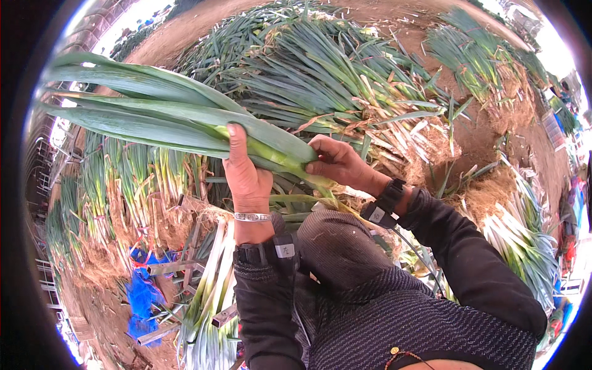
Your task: Peeling the outer layers of harvested leeks by hand.
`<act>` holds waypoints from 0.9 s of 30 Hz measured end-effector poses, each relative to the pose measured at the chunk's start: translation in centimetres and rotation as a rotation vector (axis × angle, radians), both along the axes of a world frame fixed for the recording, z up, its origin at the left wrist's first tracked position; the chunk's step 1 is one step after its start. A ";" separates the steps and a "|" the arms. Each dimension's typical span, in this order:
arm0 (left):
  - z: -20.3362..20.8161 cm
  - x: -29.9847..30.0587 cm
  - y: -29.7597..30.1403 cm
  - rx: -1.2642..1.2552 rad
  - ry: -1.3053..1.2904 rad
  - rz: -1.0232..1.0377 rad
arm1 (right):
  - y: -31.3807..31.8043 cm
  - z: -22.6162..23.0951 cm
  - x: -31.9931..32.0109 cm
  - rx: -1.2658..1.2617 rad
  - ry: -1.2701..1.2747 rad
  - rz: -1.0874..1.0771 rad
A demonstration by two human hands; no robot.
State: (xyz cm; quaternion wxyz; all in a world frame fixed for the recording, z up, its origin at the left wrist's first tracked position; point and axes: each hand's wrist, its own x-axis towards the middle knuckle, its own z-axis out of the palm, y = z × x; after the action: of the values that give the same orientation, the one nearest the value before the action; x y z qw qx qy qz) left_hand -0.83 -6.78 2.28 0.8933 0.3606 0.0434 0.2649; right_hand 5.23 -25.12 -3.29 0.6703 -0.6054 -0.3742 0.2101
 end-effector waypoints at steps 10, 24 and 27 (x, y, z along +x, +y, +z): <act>0.8 0.3 3.8 -0.038 0.071 0.106 | -4.1 0.3 0.5 -0.082 0.127 0.096; 0.3 -1.6 8.0 -0.039 -0.085 0.127 | -17.0 -6.8 2.8 -0.588 -0.433 -0.054; 0.7 -2.1 8.4 -0.057 -0.061 0.106 | -20.4 -11.8 3.8 -0.696 -0.456 -0.120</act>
State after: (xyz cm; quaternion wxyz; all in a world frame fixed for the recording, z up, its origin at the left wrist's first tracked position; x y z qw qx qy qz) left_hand -2.92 1.63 2.99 0.8888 0.3237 0.0428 0.3215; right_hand 9.04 -45.51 -15.06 0.3368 -0.8475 -0.3836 0.1451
